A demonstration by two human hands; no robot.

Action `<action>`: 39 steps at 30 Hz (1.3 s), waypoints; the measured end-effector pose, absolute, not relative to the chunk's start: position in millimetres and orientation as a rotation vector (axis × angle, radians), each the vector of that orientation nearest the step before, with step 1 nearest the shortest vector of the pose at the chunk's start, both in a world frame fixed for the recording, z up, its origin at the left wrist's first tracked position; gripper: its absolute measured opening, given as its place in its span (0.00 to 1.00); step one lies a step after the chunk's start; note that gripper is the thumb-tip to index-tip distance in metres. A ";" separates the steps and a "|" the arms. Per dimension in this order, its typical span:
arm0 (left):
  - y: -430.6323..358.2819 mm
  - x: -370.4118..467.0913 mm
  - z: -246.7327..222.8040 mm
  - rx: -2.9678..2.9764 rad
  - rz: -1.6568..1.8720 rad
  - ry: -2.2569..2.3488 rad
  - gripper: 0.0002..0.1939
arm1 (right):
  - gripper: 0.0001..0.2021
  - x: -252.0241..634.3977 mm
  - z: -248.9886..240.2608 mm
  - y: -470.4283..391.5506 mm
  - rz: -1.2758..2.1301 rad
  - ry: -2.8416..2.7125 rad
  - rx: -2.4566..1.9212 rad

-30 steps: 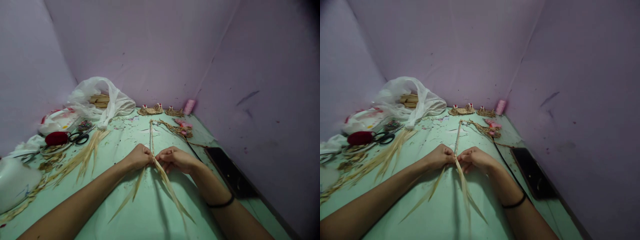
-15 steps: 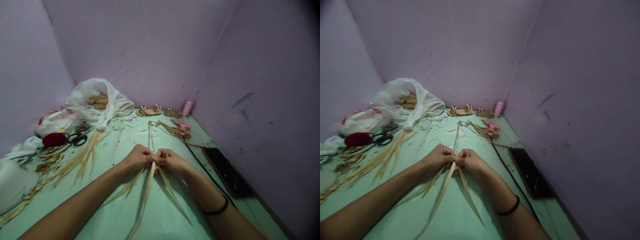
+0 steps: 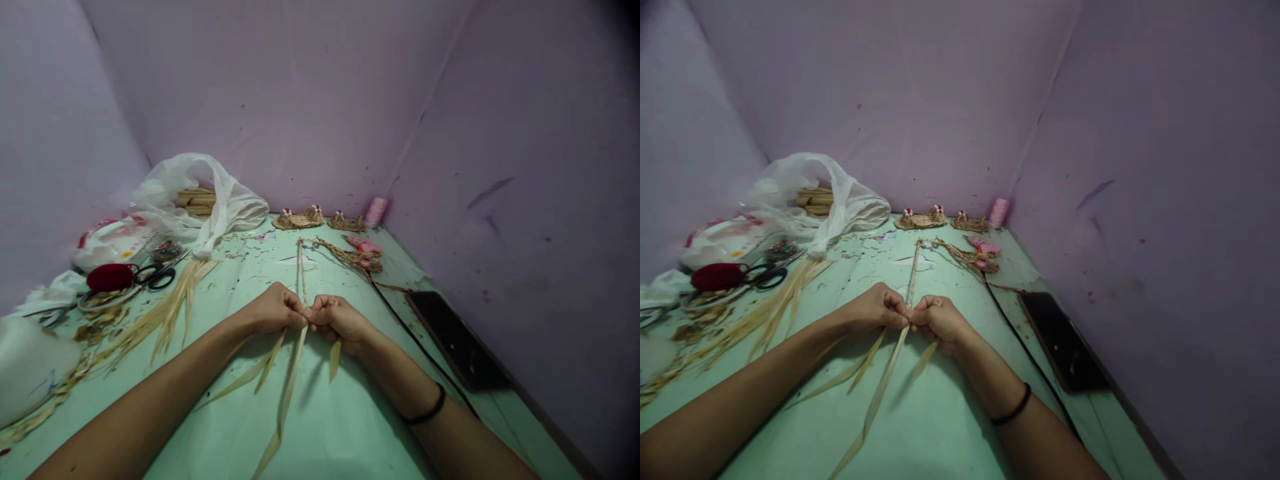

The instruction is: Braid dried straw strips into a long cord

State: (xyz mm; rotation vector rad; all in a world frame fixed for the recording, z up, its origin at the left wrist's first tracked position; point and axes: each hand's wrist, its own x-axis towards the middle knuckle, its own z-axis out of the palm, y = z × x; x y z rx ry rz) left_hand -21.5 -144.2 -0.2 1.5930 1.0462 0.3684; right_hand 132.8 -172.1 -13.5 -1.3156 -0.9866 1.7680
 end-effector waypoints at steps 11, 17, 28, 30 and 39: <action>-147.3 -20.1 4.9 1.775 0.385 1.130 0.07 | 0.05 133.6 -11.2 -172.8 1.856 -1.022 -1.250; -150.4 -24.6 22.4 1.826 0.272 1.367 0.09 | 0.04 125.1 -11.1 -176.2 1.669 -1.142 -1.353; -215.9 20.5 24.6 2.322 0.173 1.578 0.10 | 0.05 121.3 -13.6 -180.0 1.667 -0.890 -1.334; -205.9 12.8 28.1 2.285 0.199 1.540 0.10 | 0.05 122.9 -14.4 -180.3 1.673 -0.901 -1.312; -169.0 -4.2 12.4 1.167 0.382 1.270 0.08 | 0.05 130.5 -13.4 -182.2 1.773 -1.049 -1.171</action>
